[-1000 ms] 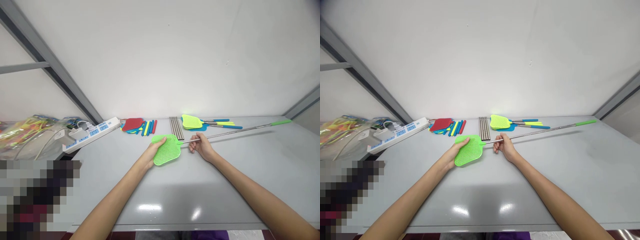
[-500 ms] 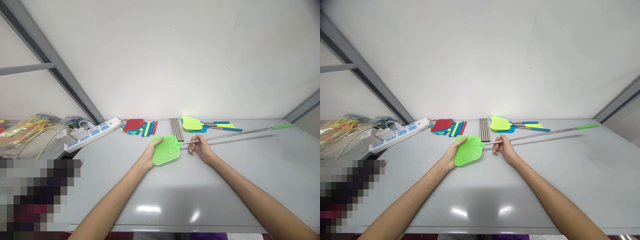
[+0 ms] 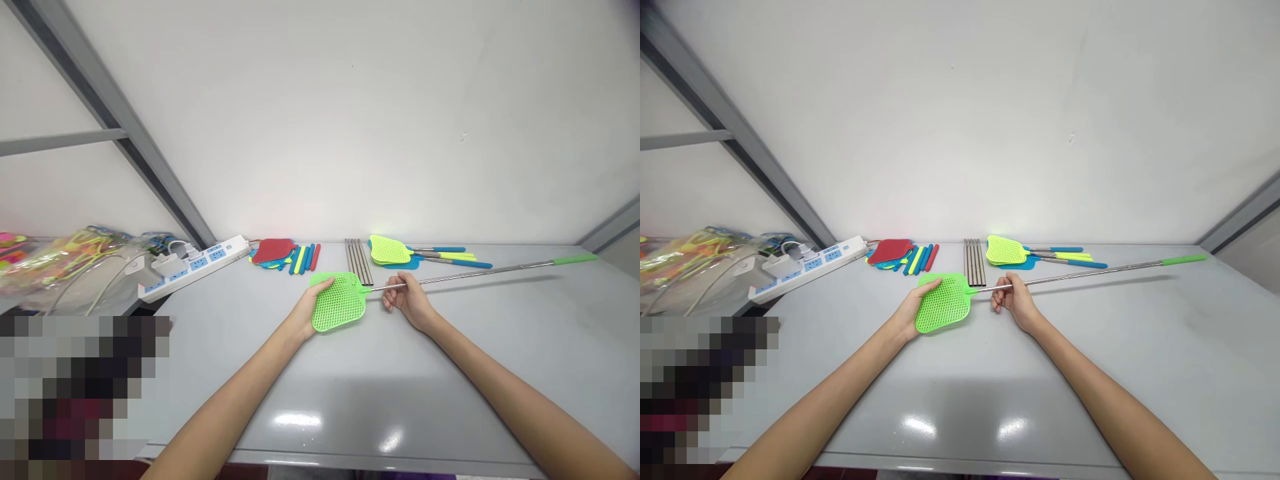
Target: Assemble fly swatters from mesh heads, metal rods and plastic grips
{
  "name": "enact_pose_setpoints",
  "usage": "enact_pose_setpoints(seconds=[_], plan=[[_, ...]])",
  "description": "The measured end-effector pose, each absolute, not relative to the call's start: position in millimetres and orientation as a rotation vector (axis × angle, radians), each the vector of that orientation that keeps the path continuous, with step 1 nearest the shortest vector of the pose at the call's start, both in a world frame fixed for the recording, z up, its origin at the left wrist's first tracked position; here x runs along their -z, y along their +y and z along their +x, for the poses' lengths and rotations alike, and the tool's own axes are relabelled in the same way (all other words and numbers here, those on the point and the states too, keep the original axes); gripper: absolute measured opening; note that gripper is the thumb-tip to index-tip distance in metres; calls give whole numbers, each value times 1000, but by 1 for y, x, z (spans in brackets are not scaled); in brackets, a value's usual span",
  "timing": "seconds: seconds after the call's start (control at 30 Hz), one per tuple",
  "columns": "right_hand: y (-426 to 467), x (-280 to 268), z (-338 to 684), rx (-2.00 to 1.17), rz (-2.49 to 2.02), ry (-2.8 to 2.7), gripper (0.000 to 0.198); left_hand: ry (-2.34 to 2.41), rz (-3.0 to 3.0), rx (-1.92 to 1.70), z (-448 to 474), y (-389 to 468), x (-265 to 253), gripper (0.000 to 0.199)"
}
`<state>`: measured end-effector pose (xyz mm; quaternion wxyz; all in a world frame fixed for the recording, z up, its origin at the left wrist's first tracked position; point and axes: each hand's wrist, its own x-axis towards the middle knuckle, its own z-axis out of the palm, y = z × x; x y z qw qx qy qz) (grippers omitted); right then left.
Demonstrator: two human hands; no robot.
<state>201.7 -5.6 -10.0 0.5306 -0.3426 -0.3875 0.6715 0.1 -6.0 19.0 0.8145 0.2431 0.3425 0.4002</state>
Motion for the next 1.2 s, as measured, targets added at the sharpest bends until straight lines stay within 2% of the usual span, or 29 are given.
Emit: enact_pose_setpoints(seconds=[1.2], plan=[[-5, 8, 201, -1578, -827, -852, 36, 879, 593, -926, 4, -7, -15, 26]])
